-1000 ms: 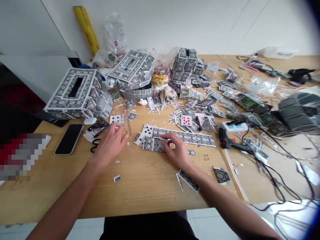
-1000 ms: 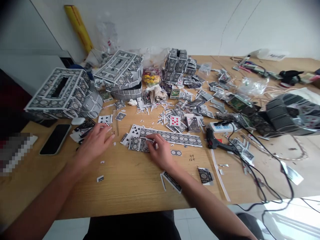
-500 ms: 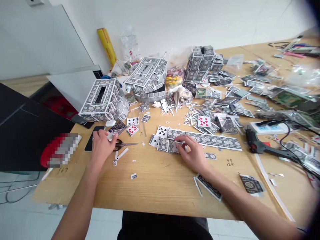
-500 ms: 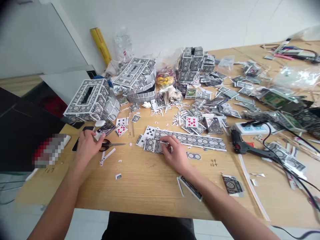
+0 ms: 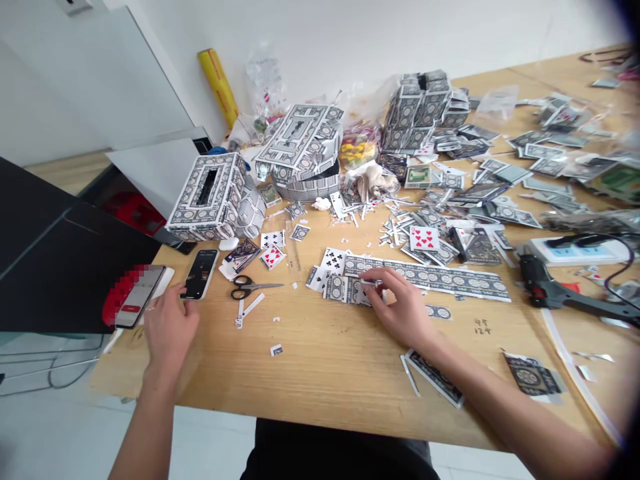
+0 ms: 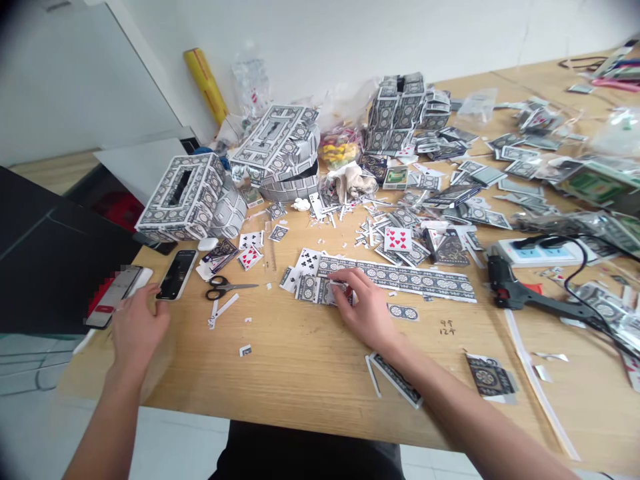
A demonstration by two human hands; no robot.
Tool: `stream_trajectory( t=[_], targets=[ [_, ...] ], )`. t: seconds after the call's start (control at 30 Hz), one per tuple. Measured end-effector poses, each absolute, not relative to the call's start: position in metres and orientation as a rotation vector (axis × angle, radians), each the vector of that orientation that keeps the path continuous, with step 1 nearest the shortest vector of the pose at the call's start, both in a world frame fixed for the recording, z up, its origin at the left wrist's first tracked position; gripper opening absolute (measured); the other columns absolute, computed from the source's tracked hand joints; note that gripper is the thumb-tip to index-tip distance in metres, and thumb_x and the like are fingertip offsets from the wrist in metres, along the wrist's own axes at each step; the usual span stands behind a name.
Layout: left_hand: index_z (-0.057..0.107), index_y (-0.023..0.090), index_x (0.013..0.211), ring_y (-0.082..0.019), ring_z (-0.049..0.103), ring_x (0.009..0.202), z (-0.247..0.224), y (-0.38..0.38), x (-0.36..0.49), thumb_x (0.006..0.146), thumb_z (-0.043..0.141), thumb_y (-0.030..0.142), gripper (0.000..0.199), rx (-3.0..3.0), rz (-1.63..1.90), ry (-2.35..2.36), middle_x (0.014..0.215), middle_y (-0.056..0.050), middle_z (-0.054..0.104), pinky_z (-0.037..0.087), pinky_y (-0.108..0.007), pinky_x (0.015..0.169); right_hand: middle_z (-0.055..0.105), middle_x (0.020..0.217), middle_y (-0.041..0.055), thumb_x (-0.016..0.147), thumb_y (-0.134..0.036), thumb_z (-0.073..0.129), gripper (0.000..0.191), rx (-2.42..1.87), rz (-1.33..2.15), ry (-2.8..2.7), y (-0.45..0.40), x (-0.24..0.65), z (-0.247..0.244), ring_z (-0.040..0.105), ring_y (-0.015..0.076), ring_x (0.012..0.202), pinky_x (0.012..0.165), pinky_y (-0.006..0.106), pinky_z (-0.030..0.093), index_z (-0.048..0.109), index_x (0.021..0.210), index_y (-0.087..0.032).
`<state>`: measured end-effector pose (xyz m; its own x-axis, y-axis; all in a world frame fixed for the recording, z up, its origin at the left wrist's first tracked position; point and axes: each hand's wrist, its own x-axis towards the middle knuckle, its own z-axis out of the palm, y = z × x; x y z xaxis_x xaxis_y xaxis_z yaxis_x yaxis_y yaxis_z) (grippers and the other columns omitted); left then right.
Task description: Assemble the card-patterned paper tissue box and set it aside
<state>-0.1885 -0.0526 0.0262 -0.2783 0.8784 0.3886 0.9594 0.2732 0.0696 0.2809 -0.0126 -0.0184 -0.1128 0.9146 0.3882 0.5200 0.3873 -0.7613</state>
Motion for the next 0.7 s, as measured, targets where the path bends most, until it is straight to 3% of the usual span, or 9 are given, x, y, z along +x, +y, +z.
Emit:
stream_trajectory(
  t=[0.27,0.53,0.7],
  targets=[
    [0.068,0.014,0.131,-0.045,0.07,0.124,0.016,-0.063,-0.181,0.095,0.056,0.025,0.039,-1.707,-0.423,-2.32,0.125,-0.017,0.08,0.052,-0.064,0.111,0.077,0.115,0.0089,0.104,-0.026,0.063,0.016,-1.259,0.575,-1.777,-0.013,0.281,-0.019,0.073,0.0218,0.083,0.077,0.039,0.06,0.075,0.115,-0.023],
    [0.055,0.01,0.15,-0.043,0.063,0.137,0.018,0.002,-0.198,0.09,0.059,0.029,0.063,-1.862,-0.6,-2.301,0.146,-0.02,0.07,0.047,-0.061,0.12,0.078,0.112,0.008,0.105,-0.026,0.063,0.014,-1.248,0.552,-1.787,-0.014,0.278,-0.016,0.069,0.0194,0.075,0.075,0.039,0.06,0.074,0.113,-0.024],
    [0.07,0.014,0.126,-0.04,0.066,0.132,0.01,0.011,-0.2,0.092,0.056,0.03,0.04,-1.835,-0.66,-2.179,0.137,-0.02,0.073,0.046,-0.06,0.12,0.078,0.113,0.0088,0.105,-0.026,0.062,0.015,-1.254,0.496,-1.785,-0.013,0.28,-0.015,0.072,0.0221,0.08,0.076,0.04,0.061,0.074,0.113,-0.025]
  ],
)
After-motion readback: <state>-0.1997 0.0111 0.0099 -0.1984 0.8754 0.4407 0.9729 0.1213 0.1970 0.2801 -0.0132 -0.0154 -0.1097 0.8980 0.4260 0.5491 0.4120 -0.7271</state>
